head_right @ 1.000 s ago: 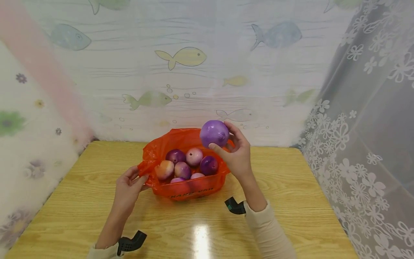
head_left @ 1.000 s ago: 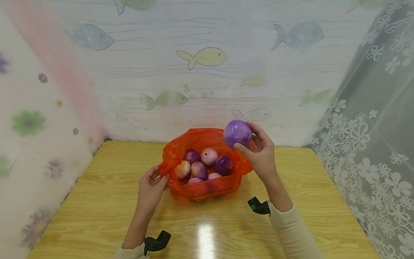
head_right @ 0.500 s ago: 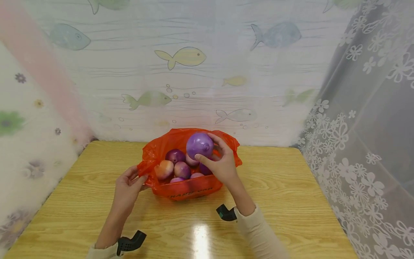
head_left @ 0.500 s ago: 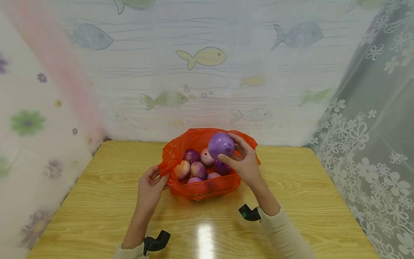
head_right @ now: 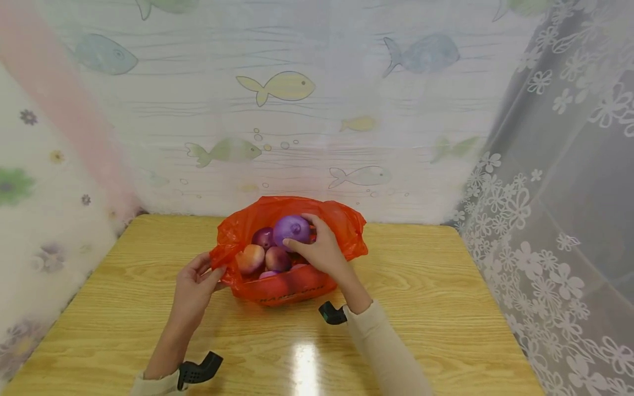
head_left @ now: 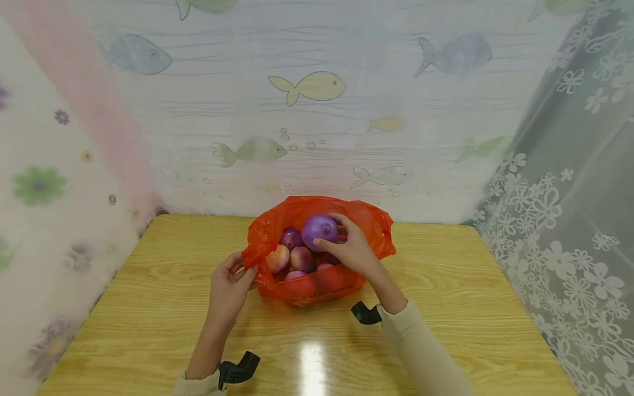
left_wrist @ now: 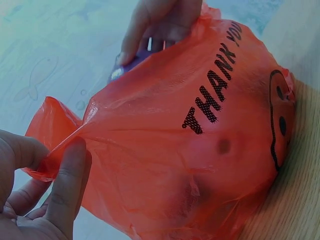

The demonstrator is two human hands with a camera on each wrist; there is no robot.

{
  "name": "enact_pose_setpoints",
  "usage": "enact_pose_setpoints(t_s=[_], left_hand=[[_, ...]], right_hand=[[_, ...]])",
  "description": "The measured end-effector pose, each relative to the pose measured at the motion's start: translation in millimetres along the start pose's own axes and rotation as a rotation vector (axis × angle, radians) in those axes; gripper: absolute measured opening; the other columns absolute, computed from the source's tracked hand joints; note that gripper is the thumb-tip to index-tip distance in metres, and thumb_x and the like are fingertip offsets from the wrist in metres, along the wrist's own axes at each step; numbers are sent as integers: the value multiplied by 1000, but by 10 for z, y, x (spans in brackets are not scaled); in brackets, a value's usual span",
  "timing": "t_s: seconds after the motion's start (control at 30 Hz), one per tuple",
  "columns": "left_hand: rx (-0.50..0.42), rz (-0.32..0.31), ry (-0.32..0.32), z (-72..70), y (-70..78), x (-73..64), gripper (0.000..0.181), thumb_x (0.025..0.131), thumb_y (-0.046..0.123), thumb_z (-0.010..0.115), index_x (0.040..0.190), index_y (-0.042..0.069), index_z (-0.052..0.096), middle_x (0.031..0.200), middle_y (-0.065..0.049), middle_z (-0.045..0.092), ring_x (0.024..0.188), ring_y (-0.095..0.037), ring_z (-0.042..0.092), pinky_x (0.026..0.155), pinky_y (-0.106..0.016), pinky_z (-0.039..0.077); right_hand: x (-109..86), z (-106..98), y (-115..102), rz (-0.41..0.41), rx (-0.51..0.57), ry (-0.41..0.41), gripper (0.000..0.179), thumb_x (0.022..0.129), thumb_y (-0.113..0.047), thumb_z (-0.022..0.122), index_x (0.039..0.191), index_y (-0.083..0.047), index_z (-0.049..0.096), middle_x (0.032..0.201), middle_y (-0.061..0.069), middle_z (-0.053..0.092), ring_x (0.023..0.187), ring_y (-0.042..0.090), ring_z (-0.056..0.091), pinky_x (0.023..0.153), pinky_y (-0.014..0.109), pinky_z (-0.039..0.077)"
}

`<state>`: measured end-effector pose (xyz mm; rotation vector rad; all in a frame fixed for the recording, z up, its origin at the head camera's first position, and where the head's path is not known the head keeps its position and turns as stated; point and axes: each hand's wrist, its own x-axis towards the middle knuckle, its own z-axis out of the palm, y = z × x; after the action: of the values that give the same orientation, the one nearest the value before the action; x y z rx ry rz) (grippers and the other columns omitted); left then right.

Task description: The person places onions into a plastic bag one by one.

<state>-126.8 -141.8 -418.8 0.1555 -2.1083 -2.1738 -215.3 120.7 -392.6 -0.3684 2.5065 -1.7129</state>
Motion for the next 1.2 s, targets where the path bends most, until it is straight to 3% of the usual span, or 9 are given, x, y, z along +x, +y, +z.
enact_pose_setpoints(t_s=[0.23,0.53,1.2], left_hand=[[7,-3,-4,-6,12,-4,37,100,-4,56,136,-2,53,135,-21,58,97,-5,71,79,-24,61],[8,-5,-4,-10,18,-1,36,100,-3,57,136,-1,54,133,-20,59,97,-6,72,79,-25,61],[8,0,-1,-32,14,-10,36,100,-3,58,136,-1,54,133,-21,59,96,-6,71,78,-25,61]], right_hand=[[203,88,38,26,-72,-7,72,86,-35,80,146,-13,46,142,9,54,123,30,57,99,48,56],[339,150,130,-8,-65,28,75,86,-29,80,148,-7,45,143,16,53,125,35,57,101,50,54],[305,195,127,-45,18,36,68,90,-25,77,149,-6,46,146,16,53,134,37,52,107,53,49]])
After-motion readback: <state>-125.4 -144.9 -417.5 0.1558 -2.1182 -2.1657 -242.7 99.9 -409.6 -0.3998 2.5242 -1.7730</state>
